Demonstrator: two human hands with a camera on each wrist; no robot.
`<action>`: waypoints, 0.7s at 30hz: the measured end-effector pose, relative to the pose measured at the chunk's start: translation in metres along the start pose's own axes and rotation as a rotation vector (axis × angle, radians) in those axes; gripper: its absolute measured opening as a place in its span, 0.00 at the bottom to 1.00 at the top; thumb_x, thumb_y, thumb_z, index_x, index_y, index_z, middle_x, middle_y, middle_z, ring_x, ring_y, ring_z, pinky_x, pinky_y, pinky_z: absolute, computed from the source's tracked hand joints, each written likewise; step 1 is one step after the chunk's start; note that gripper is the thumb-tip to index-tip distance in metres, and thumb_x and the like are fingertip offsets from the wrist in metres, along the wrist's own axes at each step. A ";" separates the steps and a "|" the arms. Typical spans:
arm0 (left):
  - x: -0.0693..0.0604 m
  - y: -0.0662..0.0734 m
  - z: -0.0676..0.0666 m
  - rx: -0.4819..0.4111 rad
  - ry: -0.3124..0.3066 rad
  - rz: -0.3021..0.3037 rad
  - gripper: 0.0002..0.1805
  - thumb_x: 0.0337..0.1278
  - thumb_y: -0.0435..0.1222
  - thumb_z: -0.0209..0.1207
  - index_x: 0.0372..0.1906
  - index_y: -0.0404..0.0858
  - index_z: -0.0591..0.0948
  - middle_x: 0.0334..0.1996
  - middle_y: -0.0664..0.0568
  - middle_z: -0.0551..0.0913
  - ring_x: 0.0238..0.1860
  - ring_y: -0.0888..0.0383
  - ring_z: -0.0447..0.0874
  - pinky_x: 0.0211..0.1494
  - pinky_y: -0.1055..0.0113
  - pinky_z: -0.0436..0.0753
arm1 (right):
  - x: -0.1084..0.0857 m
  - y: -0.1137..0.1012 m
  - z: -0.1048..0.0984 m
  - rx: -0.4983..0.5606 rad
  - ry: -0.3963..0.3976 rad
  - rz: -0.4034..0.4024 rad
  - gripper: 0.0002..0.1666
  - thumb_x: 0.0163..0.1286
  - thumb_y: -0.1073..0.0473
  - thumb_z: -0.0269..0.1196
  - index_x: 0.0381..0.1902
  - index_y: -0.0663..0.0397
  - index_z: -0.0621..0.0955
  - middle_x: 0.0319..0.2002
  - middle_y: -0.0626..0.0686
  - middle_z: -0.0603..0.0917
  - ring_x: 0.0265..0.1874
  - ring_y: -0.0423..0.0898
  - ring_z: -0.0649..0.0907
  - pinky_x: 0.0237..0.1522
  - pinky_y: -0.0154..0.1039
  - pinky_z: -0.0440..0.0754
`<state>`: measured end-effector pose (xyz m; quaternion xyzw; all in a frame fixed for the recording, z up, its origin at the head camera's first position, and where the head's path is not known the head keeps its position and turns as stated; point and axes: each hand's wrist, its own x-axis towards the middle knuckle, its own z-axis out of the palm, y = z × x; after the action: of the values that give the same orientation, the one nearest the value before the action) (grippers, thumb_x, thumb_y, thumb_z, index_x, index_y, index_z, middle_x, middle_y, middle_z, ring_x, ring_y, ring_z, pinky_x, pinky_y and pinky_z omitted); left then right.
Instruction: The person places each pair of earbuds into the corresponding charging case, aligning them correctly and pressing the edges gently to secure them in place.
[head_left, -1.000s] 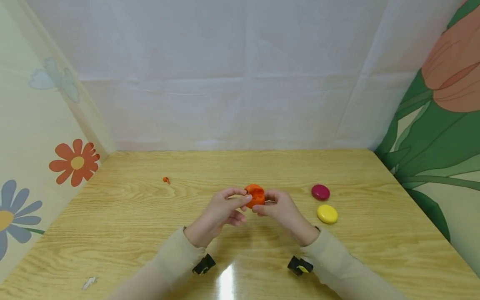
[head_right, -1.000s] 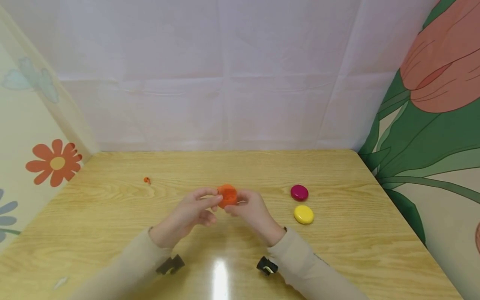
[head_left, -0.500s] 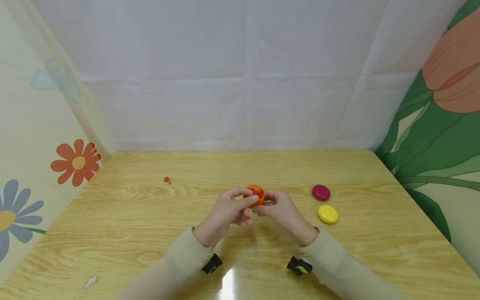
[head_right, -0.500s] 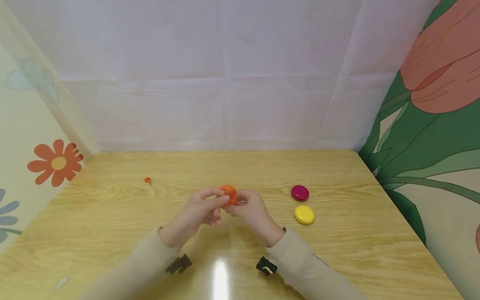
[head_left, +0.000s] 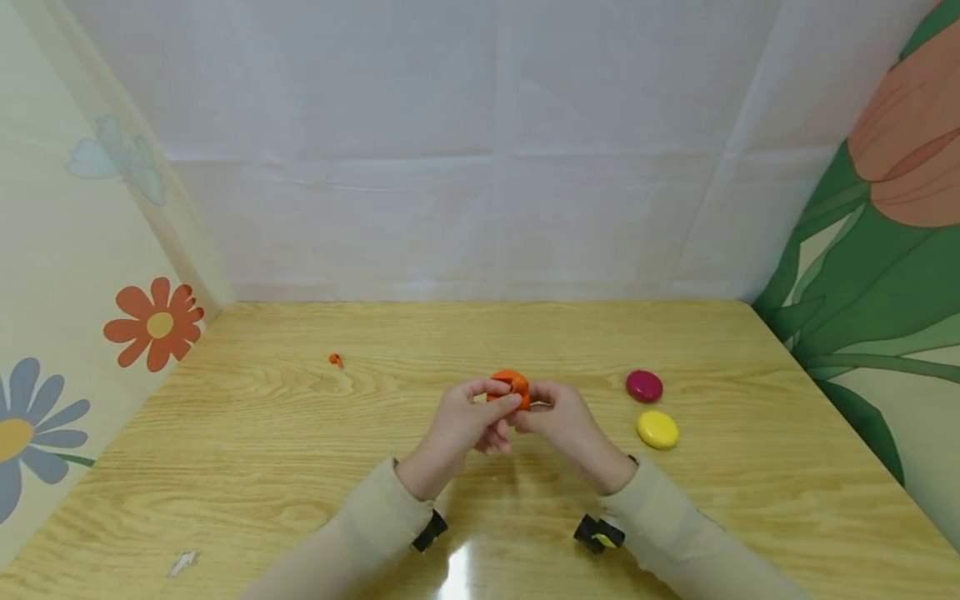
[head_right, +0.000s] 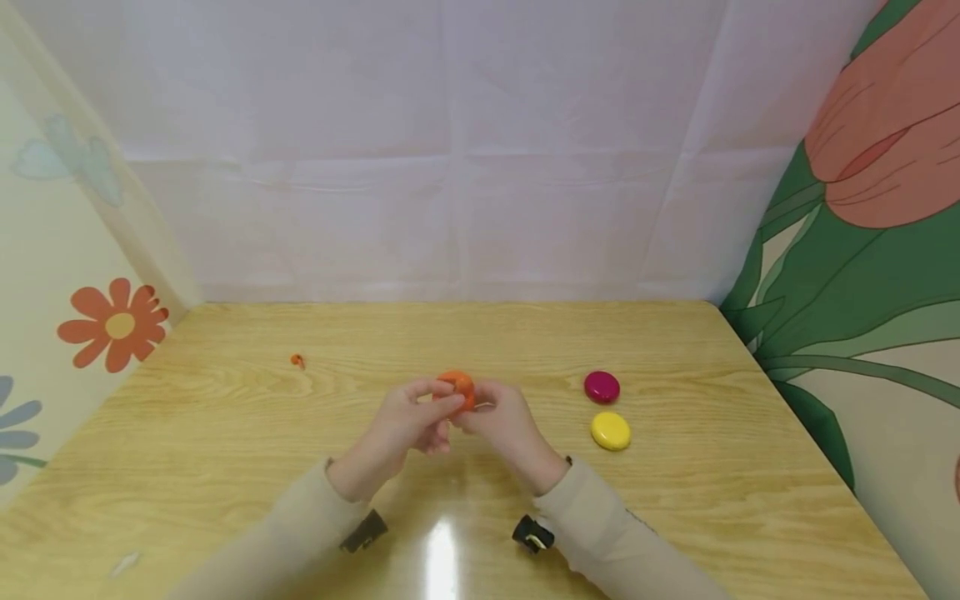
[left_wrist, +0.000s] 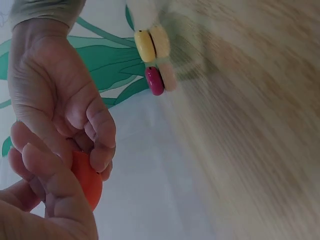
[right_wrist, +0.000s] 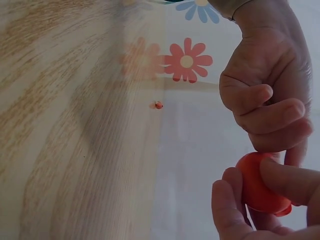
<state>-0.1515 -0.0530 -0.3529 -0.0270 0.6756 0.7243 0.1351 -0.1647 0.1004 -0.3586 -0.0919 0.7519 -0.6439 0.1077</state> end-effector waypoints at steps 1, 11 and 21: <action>0.000 0.000 0.000 0.008 -0.005 0.009 0.13 0.63 0.36 0.62 0.46 0.31 0.78 0.11 0.53 0.76 0.10 0.63 0.77 0.15 0.74 0.71 | 0.000 0.000 0.000 0.001 -0.003 0.001 0.12 0.61 0.71 0.64 0.42 0.74 0.79 0.38 0.57 0.84 0.34 0.43 0.84 0.40 0.40 0.82; 0.001 -0.001 0.000 0.149 0.045 0.148 0.15 0.64 0.42 0.62 0.42 0.31 0.82 0.11 0.54 0.77 0.10 0.63 0.76 0.15 0.73 0.71 | 0.001 -0.001 -0.001 0.005 -0.020 0.001 0.14 0.63 0.70 0.65 0.44 0.75 0.79 0.39 0.58 0.84 0.34 0.43 0.85 0.40 0.39 0.82; 0.001 -0.001 0.002 0.188 0.069 0.176 0.11 0.64 0.36 0.61 0.41 0.30 0.82 0.11 0.54 0.77 0.09 0.64 0.76 0.13 0.74 0.70 | 0.000 -0.002 -0.002 0.000 -0.025 0.014 0.13 0.64 0.70 0.65 0.44 0.75 0.79 0.41 0.59 0.84 0.37 0.47 0.86 0.42 0.41 0.82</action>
<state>-0.1522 -0.0510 -0.3538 0.0205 0.7444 0.6656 0.0496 -0.1657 0.1020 -0.3565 -0.0948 0.7511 -0.6419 0.1217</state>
